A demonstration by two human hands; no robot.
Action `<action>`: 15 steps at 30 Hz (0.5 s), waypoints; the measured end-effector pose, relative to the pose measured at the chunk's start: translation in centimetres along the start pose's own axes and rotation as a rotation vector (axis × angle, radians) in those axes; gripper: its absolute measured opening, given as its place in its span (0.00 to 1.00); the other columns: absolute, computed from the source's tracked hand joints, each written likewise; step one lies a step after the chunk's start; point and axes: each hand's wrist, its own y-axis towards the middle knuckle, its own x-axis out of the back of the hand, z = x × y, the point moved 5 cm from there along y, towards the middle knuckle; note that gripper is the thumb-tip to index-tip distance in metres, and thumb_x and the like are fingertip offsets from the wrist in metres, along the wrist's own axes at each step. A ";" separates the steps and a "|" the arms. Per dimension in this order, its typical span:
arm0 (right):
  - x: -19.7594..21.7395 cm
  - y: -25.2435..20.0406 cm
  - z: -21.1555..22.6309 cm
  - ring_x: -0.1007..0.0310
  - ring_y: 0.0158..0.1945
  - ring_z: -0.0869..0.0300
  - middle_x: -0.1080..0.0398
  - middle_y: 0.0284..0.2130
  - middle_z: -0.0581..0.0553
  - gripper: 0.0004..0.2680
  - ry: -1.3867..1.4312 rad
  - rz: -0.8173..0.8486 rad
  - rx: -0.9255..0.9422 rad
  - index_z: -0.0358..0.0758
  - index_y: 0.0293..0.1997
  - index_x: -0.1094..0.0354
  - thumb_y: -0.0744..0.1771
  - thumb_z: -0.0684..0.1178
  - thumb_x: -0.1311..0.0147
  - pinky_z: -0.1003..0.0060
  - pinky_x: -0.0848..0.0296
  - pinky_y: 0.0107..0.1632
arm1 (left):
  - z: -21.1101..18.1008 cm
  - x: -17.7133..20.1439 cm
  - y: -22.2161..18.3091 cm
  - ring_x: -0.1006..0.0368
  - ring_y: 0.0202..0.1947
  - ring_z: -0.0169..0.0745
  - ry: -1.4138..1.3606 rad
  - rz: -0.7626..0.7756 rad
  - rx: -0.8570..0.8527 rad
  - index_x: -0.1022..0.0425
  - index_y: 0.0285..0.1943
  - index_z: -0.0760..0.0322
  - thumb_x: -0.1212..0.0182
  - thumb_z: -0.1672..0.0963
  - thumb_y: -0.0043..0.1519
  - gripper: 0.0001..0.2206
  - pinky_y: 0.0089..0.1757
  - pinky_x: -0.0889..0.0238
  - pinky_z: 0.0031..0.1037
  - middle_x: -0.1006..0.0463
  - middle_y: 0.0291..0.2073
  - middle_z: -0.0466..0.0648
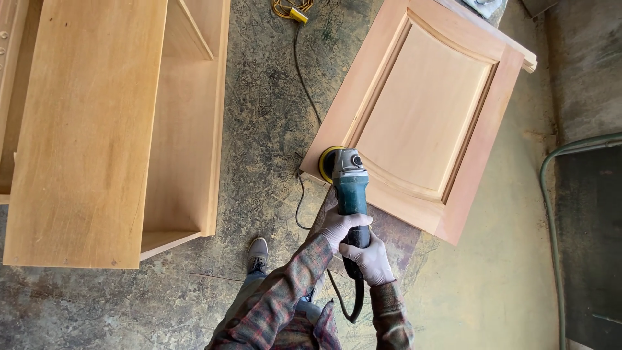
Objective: The person wipes a raised-panel cabinet door with a cloth, then carries the door to the floor and sands its edges and face using an orbital sander, working around the panel while standing over it.
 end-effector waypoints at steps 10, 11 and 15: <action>4.3 -2.5 -4.9 0.24 0.29 0.60 0.24 0.28 0.43 0.17 0.051 -0.138 -0.014 0.31 0.41 0.28 0.55 0.48 0.33 0.66 0.25 0.34 | 4.1 -4.3 -1.1 0.21 0.32 0.41 0.086 0.126 0.082 0.25 0.42 0.67 0.26 0.58 0.46 0.17 0.38 0.25 0.33 0.20 0.32 0.51; 4.4 -2.6 -5.0 0.24 0.29 0.60 0.24 0.28 0.43 0.17 0.052 -0.142 -0.013 0.31 0.41 0.28 0.55 0.48 0.33 0.66 0.25 0.34 | 4.4 -4.4 -0.9 0.21 0.32 0.41 0.087 0.129 0.083 0.25 0.42 0.67 0.26 0.58 0.46 0.17 0.38 0.25 0.33 0.20 0.32 0.51; 4.7 -2.4 -5.2 0.24 0.29 0.58 0.24 0.28 0.42 0.17 0.095 -0.156 -0.010 0.30 0.41 0.29 0.55 0.48 0.34 0.64 0.25 0.33 | 4.8 -4.6 -0.3 0.22 0.31 0.41 0.113 0.148 0.074 0.25 0.42 0.69 0.26 0.58 0.47 0.17 0.37 0.25 0.34 0.21 0.32 0.50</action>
